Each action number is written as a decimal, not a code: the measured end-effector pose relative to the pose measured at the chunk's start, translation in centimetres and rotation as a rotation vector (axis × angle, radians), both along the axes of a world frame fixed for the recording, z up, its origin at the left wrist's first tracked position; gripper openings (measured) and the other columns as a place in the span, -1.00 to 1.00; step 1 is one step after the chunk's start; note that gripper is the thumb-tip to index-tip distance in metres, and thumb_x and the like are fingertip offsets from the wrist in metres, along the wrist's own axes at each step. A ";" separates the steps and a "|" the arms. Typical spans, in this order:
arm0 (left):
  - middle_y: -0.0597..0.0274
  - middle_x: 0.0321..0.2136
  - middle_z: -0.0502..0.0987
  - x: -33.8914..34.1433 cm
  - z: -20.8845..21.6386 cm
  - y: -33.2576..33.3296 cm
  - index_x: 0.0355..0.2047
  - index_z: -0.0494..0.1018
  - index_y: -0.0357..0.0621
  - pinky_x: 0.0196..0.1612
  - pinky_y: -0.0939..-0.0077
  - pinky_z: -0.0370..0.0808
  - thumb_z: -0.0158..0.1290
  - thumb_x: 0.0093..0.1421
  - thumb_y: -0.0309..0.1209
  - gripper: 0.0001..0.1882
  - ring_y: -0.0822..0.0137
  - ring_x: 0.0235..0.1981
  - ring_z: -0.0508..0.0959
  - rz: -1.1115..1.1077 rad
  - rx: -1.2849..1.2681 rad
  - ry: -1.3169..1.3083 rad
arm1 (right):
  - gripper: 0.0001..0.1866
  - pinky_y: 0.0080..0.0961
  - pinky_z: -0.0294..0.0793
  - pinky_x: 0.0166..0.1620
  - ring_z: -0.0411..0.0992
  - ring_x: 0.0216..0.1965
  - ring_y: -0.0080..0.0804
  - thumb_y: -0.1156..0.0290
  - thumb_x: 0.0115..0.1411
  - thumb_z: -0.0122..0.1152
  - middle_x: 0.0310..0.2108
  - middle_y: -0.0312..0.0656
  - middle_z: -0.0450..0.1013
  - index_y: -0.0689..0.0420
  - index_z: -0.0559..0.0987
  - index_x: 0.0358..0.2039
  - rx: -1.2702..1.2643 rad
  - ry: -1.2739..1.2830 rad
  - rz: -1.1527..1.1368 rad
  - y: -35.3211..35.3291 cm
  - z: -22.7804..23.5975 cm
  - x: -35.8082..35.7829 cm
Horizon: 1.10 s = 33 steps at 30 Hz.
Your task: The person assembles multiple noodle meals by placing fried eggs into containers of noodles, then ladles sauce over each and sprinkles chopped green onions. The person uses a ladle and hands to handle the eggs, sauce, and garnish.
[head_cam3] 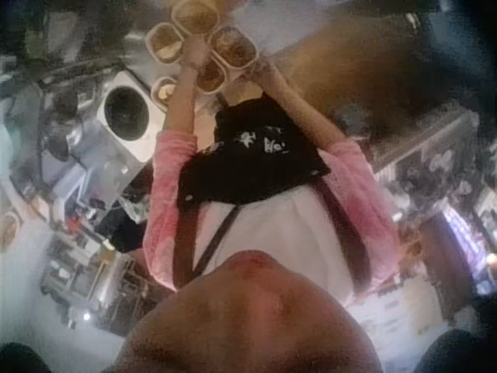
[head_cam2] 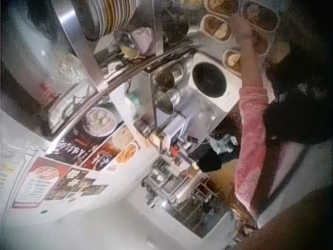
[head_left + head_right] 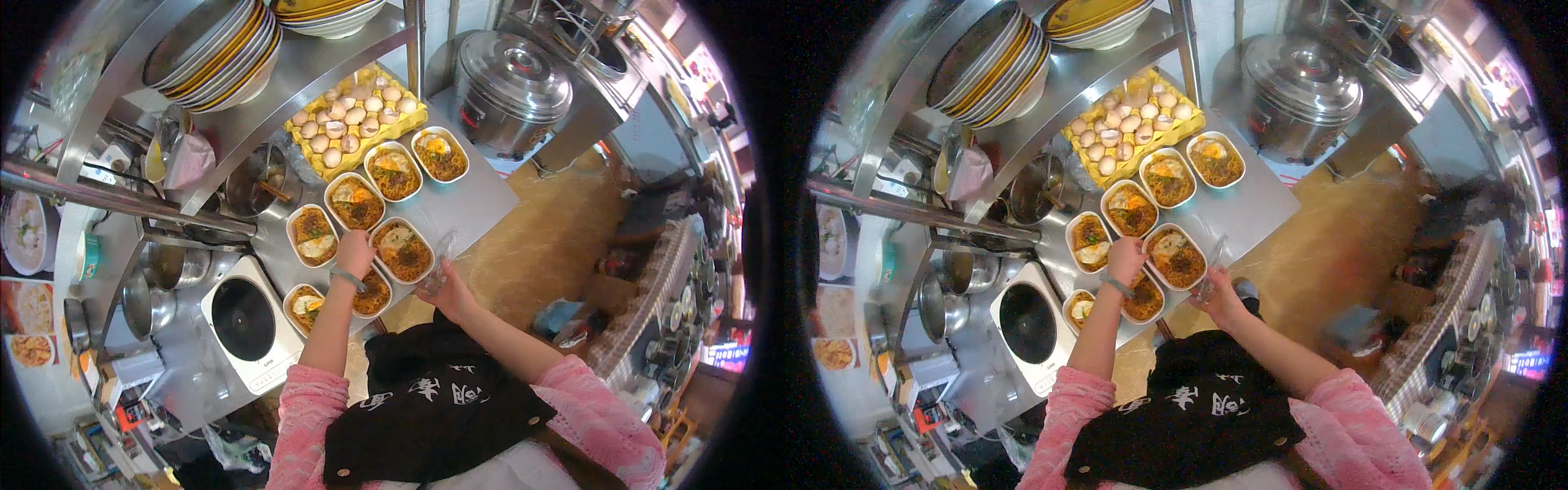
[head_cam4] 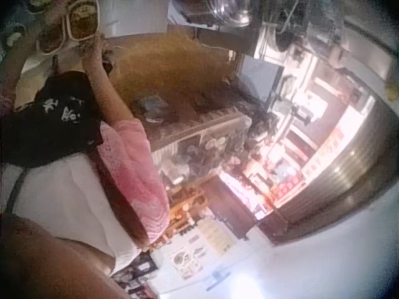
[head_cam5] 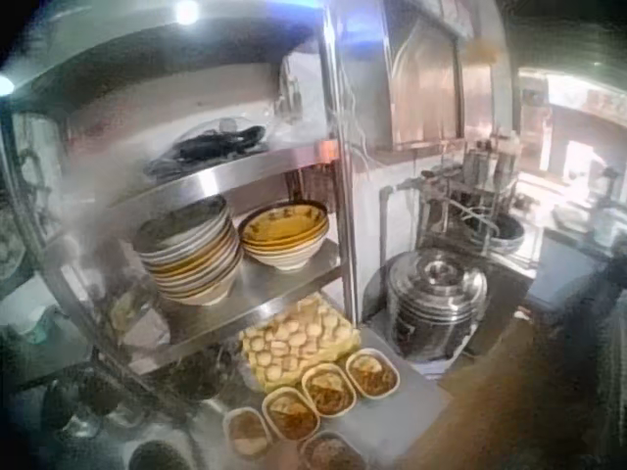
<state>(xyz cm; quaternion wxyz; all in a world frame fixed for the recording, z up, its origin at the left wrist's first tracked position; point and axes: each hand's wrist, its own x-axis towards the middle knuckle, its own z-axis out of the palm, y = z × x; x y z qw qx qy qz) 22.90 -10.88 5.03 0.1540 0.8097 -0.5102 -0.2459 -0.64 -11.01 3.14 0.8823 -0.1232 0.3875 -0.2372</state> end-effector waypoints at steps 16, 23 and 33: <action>0.21 -0.69 0.46 -5.6 -3.2 -3.2 -0.55 0.35 -0.25 -0.67 0.62 0.43 0.06 0.07 -0.50 -0.87 0.46 -0.71 0.49 0.353 -0.060 0.832 | -0.06 -0.45 0.43 -0.30 0.24 -0.08 -0.27 0.33 -0.09 0.31 0.03 -0.10 0.07 -0.08 -0.08 0.22 -0.701 0.453 0.434 -12.2 2.7 -9.2; 0.16 -0.74 0.47 -5.7 -1.8 -3.9 -0.55 0.43 -0.30 -0.66 0.53 0.41 -0.06 0.15 -0.33 -0.73 0.35 -0.75 0.49 0.405 0.037 0.773 | -0.08 -0.40 0.49 -0.28 0.21 -0.03 -0.23 0.37 -0.17 0.37 0.05 -0.07 0.06 -0.05 0.05 0.18 -0.664 0.509 0.367 -11.3 1.9 -7.6; 0.28 -0.44 0.52 -7.1 -4.2 -3.0 -0.28 0.48 -0.25 -0.34 0.65 0.40 -0.11 0.20 -0.37 -0.76 0.50 -0.44 0.47 0.486 -0.372 1.025 | -0.07 -0.07 0.10 0.09 0.07 0.10 0.07 0.09 -0.38 0.41 0.10 0.07 0.05 -0.12 0.24 0.10 -1.786 0.971 0.711 -10.6 3.9 -5.4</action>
